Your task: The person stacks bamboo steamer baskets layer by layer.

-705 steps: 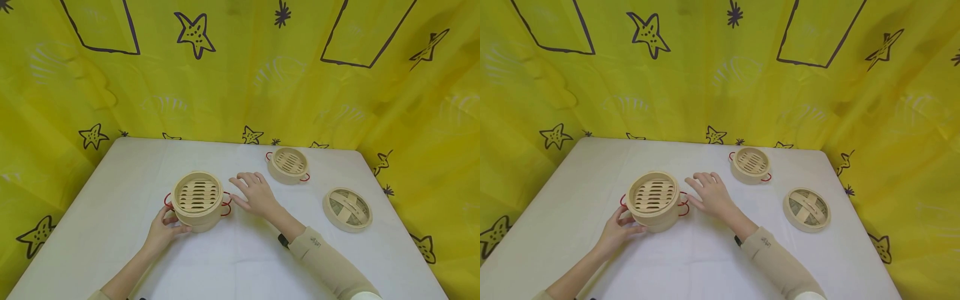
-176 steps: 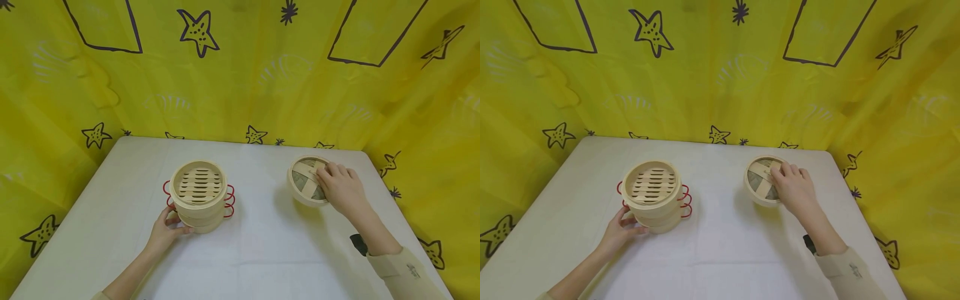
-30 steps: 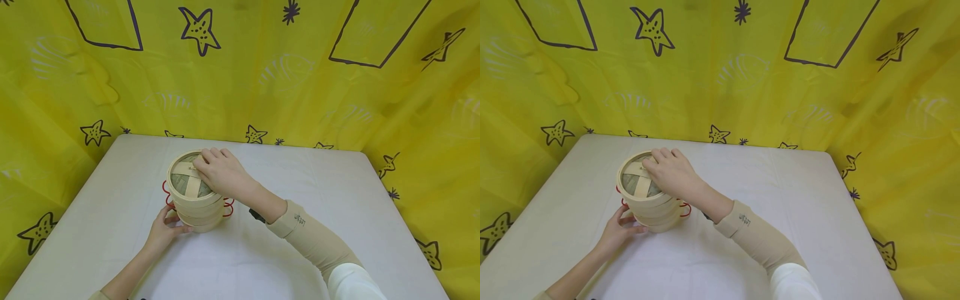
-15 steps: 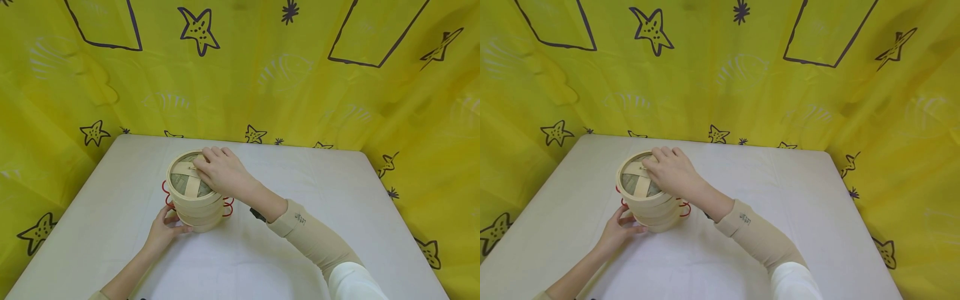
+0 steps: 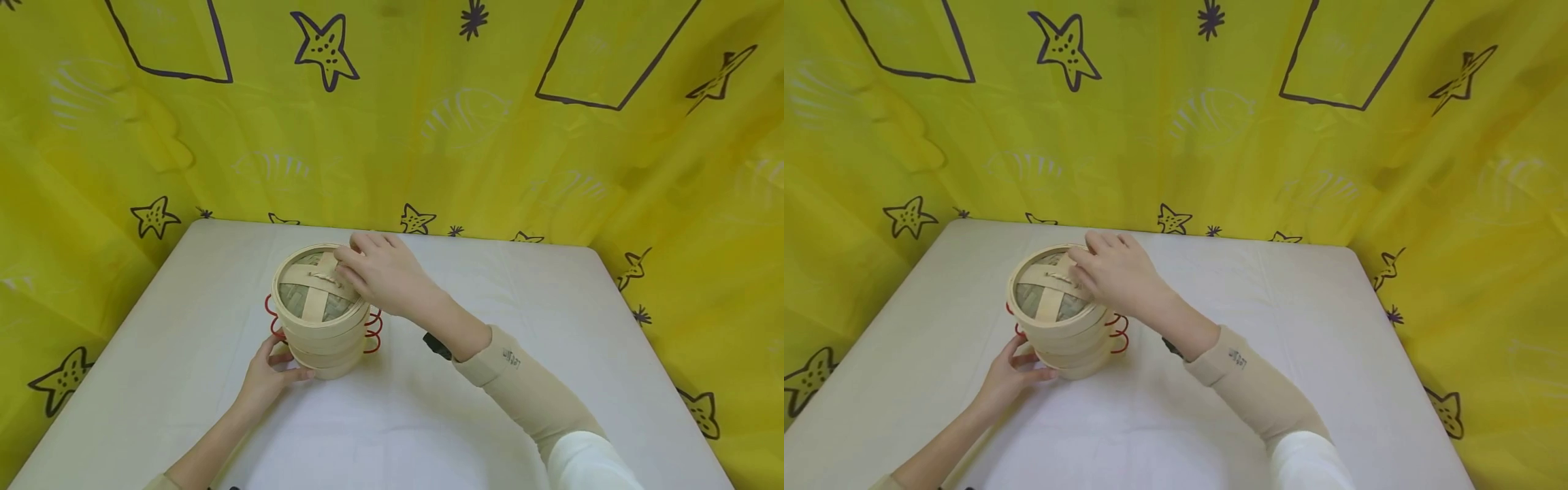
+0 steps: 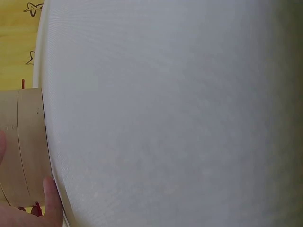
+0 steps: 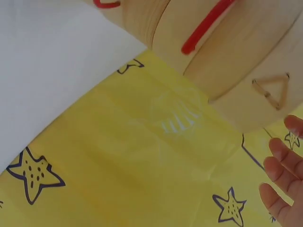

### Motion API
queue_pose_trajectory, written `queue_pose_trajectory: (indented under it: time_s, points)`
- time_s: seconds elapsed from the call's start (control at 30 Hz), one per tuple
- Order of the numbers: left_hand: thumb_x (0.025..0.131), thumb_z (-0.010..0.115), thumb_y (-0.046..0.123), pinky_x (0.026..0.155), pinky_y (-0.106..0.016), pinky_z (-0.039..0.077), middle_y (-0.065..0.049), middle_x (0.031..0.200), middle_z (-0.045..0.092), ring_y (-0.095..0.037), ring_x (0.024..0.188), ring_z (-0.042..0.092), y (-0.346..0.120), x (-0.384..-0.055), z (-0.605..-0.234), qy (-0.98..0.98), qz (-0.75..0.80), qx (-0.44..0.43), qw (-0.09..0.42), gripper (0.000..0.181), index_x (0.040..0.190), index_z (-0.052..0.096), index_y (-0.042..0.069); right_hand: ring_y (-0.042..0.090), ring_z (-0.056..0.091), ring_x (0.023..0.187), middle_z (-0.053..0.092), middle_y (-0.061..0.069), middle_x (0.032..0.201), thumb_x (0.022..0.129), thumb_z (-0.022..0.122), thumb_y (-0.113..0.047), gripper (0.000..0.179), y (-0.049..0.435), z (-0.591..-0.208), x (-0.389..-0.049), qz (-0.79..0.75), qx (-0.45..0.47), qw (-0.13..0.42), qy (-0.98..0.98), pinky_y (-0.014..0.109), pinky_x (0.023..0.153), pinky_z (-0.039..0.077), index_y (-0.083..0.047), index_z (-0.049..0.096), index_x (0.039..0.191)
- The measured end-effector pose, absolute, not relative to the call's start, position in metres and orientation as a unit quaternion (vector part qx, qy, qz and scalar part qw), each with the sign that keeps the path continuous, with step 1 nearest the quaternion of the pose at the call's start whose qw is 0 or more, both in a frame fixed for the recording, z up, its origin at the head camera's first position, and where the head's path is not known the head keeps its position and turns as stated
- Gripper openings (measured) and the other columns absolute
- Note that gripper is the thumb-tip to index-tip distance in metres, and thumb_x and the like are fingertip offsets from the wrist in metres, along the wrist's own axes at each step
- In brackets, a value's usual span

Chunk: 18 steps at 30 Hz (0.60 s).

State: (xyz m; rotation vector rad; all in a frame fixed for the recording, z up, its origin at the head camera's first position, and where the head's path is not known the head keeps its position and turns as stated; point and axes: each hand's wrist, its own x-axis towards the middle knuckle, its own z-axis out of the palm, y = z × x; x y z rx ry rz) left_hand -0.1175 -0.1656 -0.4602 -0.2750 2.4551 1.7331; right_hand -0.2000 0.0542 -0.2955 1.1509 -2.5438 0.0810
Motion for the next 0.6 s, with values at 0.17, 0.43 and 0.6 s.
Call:
queue_pose_trajectory:
  time_s: [0.17,0.43,0.6]
  points:
    - [0.067,0.082,0.018,0.083,-0.035,0.041,-0.014,0.126,0.045,-0.028,0.108,0.050,-0.165,-0.117,-0.461,0.813,0.571,-0.093,0.064,0.087,0.137,0.032,0.011,0.018,0.045,0.088,0.049,0.000,0.096,0.096,0.046,-0.030,0.018,0.070,-0.292,-0.197,0.049,0.395,0.181,-0.899,0.035,0.083,0.035,-0.020,0.056,0.107]
    - [0.068,0.081,0.017,0.078,-0.030,0.044,-0.017,0.122,0.049,-0.030,0.109,0.050,-0.167,-0.114,-0.457,0.804,0.584,-0.089,0.069,0.084,0.137,0.032,0.011,0.022,0.047,0.096,0.051,0.002,0.102,0.095,0.049,-0.027,0.020,0.098,-0.292,-0.192,0.062,0.370,0.189,-0.908,0.039,0.087,0.035,-0.016,0.057,0.109]
    - [0.069,0.081,0.019,0.082,-0.036,0.046,-0.016,0.130,0.043,-0.034,0.114,0.048,-0.169,-0.111,-0.453,0.802,0.587,-0.080,0.075,0.088,0.139,0.028,0.015,0.023,0.047,0.103,0.052,0.003,0.102,0.093,0.052,-0.026,0.019,0.114,-0.295,-0.185,0.072,0.363,0.190,-0.909,0.041,0.094,0.032,-0.016,0.057,0.108]
